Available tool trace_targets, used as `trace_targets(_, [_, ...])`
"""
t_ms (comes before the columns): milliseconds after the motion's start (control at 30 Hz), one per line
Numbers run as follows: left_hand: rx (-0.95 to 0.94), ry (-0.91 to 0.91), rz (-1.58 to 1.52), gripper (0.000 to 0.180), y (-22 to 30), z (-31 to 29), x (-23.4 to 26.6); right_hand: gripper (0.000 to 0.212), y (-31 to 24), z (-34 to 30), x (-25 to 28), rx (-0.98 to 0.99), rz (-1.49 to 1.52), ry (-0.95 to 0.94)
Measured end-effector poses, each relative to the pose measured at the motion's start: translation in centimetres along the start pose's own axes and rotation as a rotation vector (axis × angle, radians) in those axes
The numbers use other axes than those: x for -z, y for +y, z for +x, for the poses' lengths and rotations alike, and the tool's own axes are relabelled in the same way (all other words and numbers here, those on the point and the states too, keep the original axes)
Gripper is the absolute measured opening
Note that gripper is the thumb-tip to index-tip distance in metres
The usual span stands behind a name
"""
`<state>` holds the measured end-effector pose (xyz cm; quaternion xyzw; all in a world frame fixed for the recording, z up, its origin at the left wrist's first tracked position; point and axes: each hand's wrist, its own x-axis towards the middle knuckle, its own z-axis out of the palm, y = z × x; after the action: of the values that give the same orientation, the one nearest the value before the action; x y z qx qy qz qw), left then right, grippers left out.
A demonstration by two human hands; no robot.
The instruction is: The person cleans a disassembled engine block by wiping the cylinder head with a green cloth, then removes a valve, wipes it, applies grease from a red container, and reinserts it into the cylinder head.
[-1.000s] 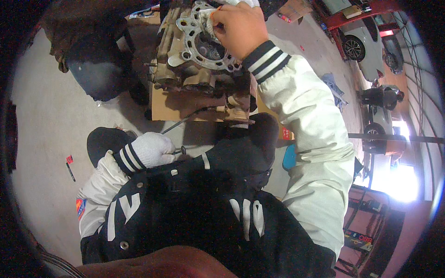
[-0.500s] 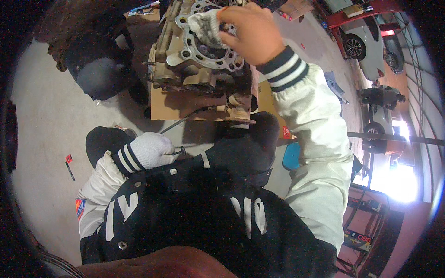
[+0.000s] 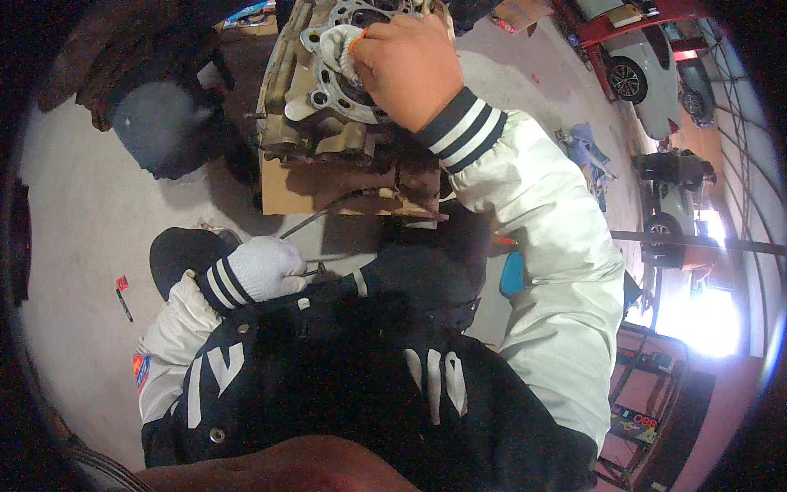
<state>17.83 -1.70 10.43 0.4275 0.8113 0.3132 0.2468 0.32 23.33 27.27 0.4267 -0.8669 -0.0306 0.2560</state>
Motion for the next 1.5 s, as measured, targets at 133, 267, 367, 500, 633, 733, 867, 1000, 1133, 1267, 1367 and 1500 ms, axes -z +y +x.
trace_targets(133, [0.015, -0.003, 0.017, 0.028, -0.2, -0.3, -0.3, 0.010, 0.3, 0.0, 0.0, -0.031, 0.038, -0.112])
trace_targets(267, [0.020, -0.011, -0.001, 0.029, -0.4, -0.3, -0.5, 0.012, 1.1, 0.6, 0.1, -0.073, 0.214, -0.191])
trace_targets(367, [0.025, -0.014, 0.019, 0.031, -0.6, -0.1, -0.5, 0.012, 2.0, 1.6, 0.2, 0.026, 0.252, -0.296])
trace_targets(500, [0.055, -0.031, 0.022, 0.031, -0.6, -0.1, -0.4, 0.011, 3.4, 2.5, 1.0, 0.230, 0.084, -0.438])
trace_targets(633, [0.044, 0.001, 0.037, 0.033, -0.4, -0.5, -0.5, 0.010, 3.6, 2.3, 1.1, 0.361, -0.177, -0.377])
trace_targets(733, [0.052, 0.003, 0.011, 0.033, -0.3, -0.8, -0.5, 0.013, 3.0, 1.9, 0.8, 0.171, -0.093, -0.386])
trace_targets(867, [0.017, 0.003, 0.019, 0.028, -0.2, -0.6, -0.3, 0.012, 1.6, 1.6, -0.2, 0.032, -0.001, -0.263])
trace_targets(1000, [0.004, 0.061, 0.049, 0.026, 0.2, 0.1, 0.3, 0.014, 2.7, 1.8, -0.5, 0.044, 0.192, -0.374])
trace_targets(1133, [-0.156, 0.380, -0.095, 0.021, 0.7, 0.4, 1.5, 0.017, 5.0, 1.2, -1.1, 0.144, 0.389, -0.373])
trace_targets(1267, [-0.188, 0.564, -0.088, 0.023, 1.0, -0.1, 2.5, 0.011, 6.5, 0.7, -2.1, -0.076, 0.709, -0.463])
trace_targets(1367, [-0.169, 0.583, -0.120, 0.024, 0.9, -0.2, 2.6, 0.015, 7.3, 0.2, -0.4, -0.210, 0.723, -0.423])
trace_targets(1500, [-0.156, 0.554, -0.131, 0.023, 0.8, -0.2, 2.3, 0.026, 7.4, 0.1, 3.1, -0.505, 0.564, -0.341])
